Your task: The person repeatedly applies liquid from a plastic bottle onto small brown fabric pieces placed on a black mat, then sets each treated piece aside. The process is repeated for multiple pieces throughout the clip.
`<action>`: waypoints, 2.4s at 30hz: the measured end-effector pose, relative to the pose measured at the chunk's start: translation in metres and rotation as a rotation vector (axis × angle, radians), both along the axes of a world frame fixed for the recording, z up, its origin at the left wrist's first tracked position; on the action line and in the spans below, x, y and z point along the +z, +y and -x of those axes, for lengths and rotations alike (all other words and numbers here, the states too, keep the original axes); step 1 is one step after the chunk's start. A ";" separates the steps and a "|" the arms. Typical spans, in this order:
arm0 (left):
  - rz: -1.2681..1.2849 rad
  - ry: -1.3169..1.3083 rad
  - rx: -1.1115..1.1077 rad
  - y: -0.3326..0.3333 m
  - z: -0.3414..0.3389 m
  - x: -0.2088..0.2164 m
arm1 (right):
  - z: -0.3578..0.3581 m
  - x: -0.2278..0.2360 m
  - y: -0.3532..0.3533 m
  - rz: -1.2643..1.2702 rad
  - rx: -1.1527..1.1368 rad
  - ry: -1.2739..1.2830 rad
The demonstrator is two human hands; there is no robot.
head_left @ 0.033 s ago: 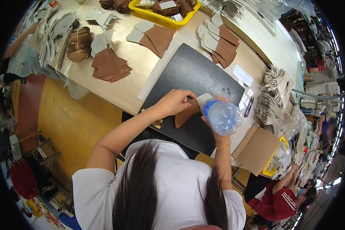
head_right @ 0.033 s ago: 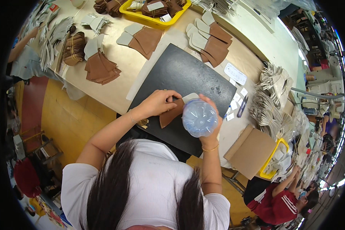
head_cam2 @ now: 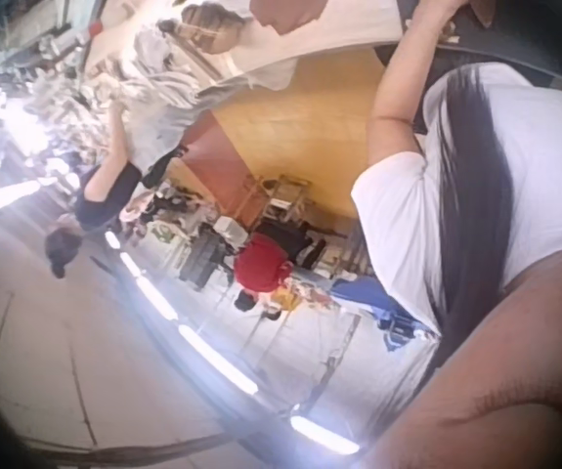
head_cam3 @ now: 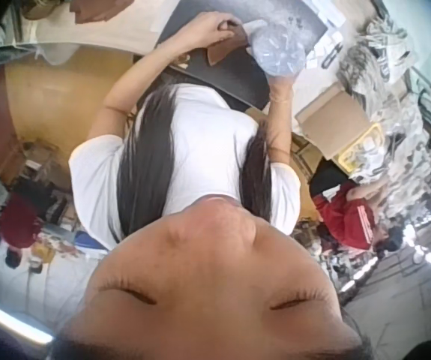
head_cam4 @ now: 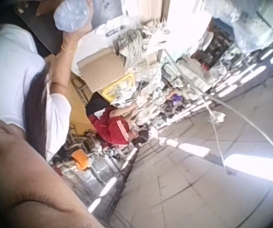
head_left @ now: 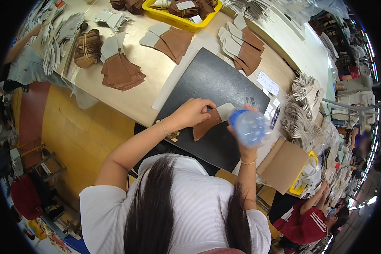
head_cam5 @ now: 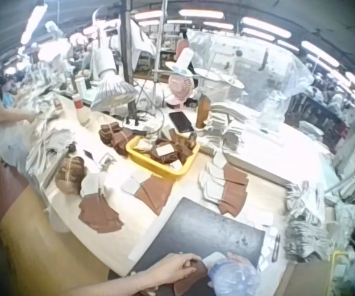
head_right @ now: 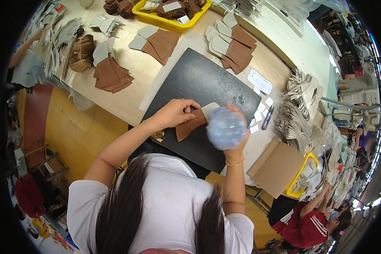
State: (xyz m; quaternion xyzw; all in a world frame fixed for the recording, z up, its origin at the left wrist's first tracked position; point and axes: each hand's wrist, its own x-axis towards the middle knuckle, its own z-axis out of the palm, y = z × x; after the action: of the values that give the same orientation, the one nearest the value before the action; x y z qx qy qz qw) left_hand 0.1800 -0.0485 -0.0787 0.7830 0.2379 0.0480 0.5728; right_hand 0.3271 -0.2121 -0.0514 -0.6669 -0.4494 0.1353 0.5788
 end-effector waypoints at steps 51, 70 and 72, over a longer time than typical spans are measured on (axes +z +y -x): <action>1.396 -0.181 0.128 0.021 -0.056 0.016 | -0.047 0.032 -0.017 -0.235 -0.465 0.050; 1.405 -0.425 0.521 0.060 -0.131 0.022 | -0.046 0.038 -0.020 -0.209 -0.423 0.062; 1.221 -0.414 0.423 0.069 -0.083 0.029 | -0.047 0.033 -0.022 -0.219 -0.372 0.091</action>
State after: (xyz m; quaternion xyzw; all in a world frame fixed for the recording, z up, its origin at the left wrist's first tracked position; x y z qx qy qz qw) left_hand 0.2628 0.0210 -0.0499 0.2306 0.2560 0.1652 0.9241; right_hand 0.3739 -0.2339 -0.0180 -0.6648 -0.3039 0.0065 0.6824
